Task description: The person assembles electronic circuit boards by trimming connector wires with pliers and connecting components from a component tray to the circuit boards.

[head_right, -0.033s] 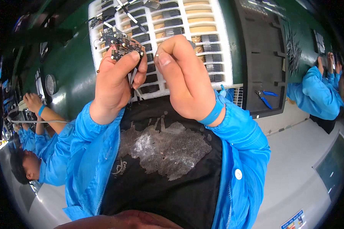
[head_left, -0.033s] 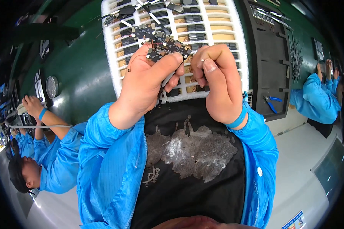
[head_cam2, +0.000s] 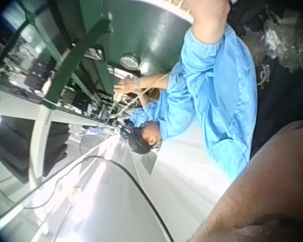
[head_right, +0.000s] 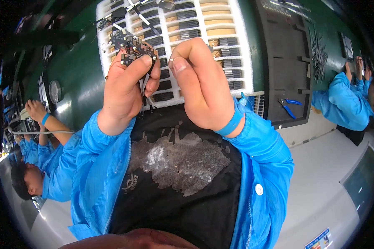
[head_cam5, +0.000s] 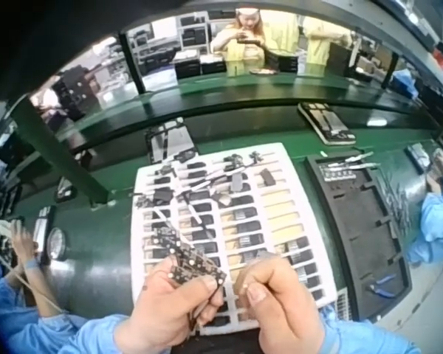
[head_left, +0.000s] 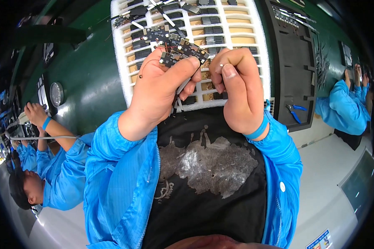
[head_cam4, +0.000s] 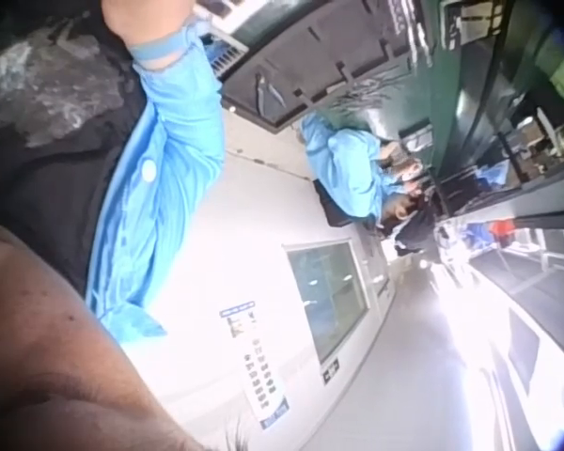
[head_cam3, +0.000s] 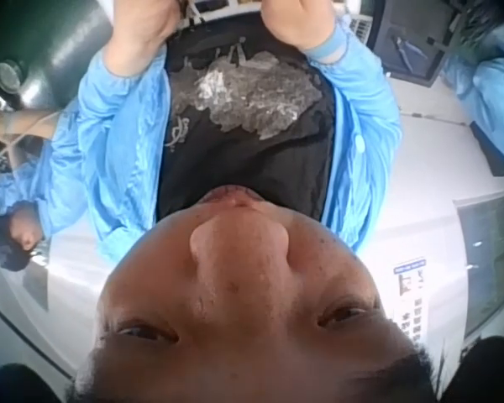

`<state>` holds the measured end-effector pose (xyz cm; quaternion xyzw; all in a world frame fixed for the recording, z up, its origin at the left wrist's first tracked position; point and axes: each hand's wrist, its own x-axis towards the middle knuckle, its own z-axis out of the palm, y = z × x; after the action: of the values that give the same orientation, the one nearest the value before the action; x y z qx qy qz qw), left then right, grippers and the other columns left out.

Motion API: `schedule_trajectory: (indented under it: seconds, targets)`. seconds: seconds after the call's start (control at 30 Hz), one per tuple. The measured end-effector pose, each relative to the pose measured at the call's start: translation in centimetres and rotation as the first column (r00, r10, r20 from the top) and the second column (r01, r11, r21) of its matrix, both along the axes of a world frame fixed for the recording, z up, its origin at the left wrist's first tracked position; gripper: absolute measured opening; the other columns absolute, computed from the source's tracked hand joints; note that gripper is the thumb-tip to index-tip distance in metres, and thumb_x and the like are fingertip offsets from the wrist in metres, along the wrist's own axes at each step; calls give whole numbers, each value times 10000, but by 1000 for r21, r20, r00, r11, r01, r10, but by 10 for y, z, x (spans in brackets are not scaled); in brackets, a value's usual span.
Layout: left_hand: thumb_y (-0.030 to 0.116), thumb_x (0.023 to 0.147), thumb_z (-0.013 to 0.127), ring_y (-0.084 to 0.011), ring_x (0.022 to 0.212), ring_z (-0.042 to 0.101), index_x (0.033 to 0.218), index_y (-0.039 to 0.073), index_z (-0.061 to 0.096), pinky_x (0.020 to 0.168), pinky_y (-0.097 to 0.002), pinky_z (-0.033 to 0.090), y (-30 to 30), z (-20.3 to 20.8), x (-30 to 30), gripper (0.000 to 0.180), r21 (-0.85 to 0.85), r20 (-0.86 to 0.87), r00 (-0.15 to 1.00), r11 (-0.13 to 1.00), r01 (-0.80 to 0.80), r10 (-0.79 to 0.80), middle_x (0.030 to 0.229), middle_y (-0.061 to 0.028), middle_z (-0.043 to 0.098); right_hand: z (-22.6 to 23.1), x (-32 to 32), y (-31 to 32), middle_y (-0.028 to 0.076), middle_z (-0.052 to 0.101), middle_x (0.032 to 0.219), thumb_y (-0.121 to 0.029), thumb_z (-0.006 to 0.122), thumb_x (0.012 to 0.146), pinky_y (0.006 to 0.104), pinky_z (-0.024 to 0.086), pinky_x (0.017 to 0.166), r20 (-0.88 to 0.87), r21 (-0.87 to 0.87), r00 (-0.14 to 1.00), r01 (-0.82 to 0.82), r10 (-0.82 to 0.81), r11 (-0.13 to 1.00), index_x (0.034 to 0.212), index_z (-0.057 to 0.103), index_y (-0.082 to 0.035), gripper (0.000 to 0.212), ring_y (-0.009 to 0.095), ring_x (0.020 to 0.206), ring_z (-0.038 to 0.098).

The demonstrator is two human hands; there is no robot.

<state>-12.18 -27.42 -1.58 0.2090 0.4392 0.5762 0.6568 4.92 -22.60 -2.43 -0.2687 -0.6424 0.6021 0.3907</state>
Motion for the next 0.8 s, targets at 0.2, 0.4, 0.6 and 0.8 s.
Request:
schedule_trajectory:
  seconds: [0.2, 0.4, 0.6, 0.8]
  targets:
    - [123, 911, 645, -92, 564, 551, 953, 34, 612, 471, -240, 411, -1, 5, 3, 103, 35, 21, 1000, 999, -10, 9, 741, -38, 645, 3, -5, 4, 87, 552, 787, 27, 545, 918, 290, 452, 614, 39, 356, 987, 133, -157, 925, 972, 548, 8, 58, 184, 651, 538]
    - [124, 914, 643, -83, 564, 546, 925, 37, 607, 474, -234, 413, -2, 7, 7, 95, 53, -46, 997, 996, -66, 69, 730, -31, 636, 13, -6, 10, 120, 642, 832, 60, 651, 779, 340, 501, 669, 106, 622, 963, 131, -249, 772, 890, 620, 1, 130, 298, 743, 635]
    - [134, 913, 651, -71, 558, 535, 923, 42, 610, 476, -225, 410, -5, 3, 14, 101, 78, -109, 989, 992, -95, 103, 730, -17, 634, 12, -6, 12, 97, 658, 834, 34, 688, 748, 350, 503, 670, 109, 685, 953, 133, -282, 716, 884, 634, -24, 157, 291, 747, 635]
    - [152, 912, 665, -70, 551, 532, 912, 51, 623, 477, -223, 408, -6, 4, 17, 109, 73, -112, 985, 989, -126, 133, 721, -11, 631, 12, -5, 13, 79, 660, 828, 22, 705, 729, 344, 499, 659, 135, 709, 940, 131, -315, 693, 871, 638, -39, 169, 275, 741, 633]
